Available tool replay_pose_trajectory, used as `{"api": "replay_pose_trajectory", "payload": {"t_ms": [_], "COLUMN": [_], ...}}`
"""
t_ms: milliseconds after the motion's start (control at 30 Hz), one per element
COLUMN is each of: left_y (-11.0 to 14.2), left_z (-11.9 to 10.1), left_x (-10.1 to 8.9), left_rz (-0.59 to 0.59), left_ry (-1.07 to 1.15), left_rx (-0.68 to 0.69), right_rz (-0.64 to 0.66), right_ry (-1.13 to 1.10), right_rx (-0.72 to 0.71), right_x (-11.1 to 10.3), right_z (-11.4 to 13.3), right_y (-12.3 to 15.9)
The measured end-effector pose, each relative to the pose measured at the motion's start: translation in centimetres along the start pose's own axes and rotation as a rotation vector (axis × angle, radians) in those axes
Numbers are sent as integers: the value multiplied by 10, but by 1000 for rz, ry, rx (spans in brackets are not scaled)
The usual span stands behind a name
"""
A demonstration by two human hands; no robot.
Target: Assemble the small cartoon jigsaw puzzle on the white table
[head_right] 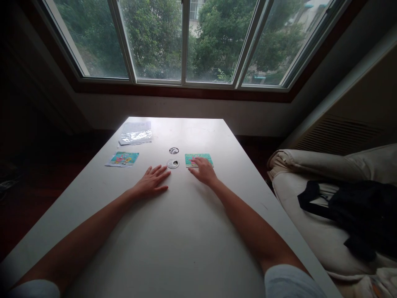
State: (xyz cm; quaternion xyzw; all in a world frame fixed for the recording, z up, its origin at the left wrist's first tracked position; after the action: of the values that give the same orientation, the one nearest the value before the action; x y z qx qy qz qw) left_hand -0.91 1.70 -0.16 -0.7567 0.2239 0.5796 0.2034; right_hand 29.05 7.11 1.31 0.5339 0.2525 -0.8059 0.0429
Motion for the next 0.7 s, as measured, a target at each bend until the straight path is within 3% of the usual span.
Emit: {"api": "replay_pose_trajectory", "payload": {"t_ms": [133, 267, 467, 700], "left_y": [0, 0, -1, -2], "left_z": [0, 1, 1, 1], "left_x": [0, -1, -3, -5], "left_rz": [-1, -1, -5, -9], "left_ry": [4, 5, 2, 17], "left_rx": [-1, -3, -8, -5], "right_rz": [111, 140, 51, 6], "right_ry": [80, 116, 228, 248], "right_rx": [59, 90, 180, 181], "right_x": [4, 17, 40, 44], "right_z": [-36, -55, -56, -47], "right_y": [-21, -45, -70, -75]}}
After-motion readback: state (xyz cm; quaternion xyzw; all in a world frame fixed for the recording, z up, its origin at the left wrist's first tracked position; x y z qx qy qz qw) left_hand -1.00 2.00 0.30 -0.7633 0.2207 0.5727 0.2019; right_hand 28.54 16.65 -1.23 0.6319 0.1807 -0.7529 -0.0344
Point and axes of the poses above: each hand's wrist, its own y-axis away from the middle knuckle, its own x-axis out of the palm, z = x × y, the point moved 2 cm from there along -y, towards the middle knuckle, and after that the axes turned 4 degrees about y, right-handed, at the moved point
